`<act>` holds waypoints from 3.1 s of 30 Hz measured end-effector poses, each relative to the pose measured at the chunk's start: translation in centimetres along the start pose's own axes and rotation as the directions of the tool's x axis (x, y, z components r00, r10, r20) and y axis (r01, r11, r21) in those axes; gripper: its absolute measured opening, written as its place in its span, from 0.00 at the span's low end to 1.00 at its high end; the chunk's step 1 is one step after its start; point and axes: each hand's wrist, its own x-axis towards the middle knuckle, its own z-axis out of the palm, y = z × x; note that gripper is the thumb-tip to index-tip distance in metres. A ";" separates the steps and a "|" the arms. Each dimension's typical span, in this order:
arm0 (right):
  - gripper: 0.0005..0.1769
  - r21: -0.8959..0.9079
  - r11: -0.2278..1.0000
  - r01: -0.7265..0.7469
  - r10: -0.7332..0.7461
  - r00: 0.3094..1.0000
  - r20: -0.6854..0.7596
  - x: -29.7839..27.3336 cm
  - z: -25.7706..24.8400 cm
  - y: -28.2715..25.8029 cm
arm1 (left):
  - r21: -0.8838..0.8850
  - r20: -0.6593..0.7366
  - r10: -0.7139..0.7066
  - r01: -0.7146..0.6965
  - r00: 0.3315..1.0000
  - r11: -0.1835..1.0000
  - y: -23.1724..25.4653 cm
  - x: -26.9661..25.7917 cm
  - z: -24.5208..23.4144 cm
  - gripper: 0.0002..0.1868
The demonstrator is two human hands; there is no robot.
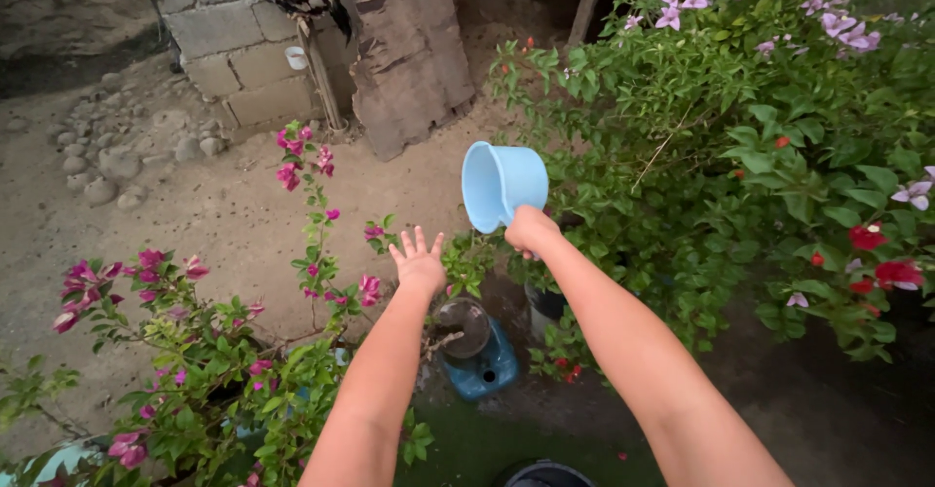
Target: Watering various potted plants using a dipper and a bucket of water
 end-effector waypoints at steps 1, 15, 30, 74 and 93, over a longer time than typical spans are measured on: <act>0.11 0.001 1.000 -0.001 0.001 1.000 0.000 -0.1 -0.1 0.1 | 0.001 0.000 0.001 -0.001 1.000 1.000 0.1 0.1 0.0 0.39; 0.18 -0.006 0.999 0.048 -0.048 0.999 -0.026 -0.8 -1.1 1.5 | 0.019 -0.010 0.013 -0.013 1.000 1.000 1.3 -0.3 -0.1 0.46; 0.11 -0.060 0.998 0.035 -0.038 0.998 -0.053 -1.5 -1.6 1.5 | -0.001 -0.002 0.021 -0.021 1.000 1.000 2.2 1.0 0.7 0.42; 0.26 -0.058 0.992 0.110 -0.113 0.992 -0.051 -3.2 -1.2 1.7 | -0.019 -0.006 -0.036 0.035 0.999 0.999 2.2 -1.0 0.2 0.41; 0.32 -0.082 0.991 0.103 -0.106 0.994 -0.039 -3.5 -1.4 1.3 | 0.046 -0.027 -0.079 0.080 0.997 0.996 2.3 -4.5 -2.6 0.42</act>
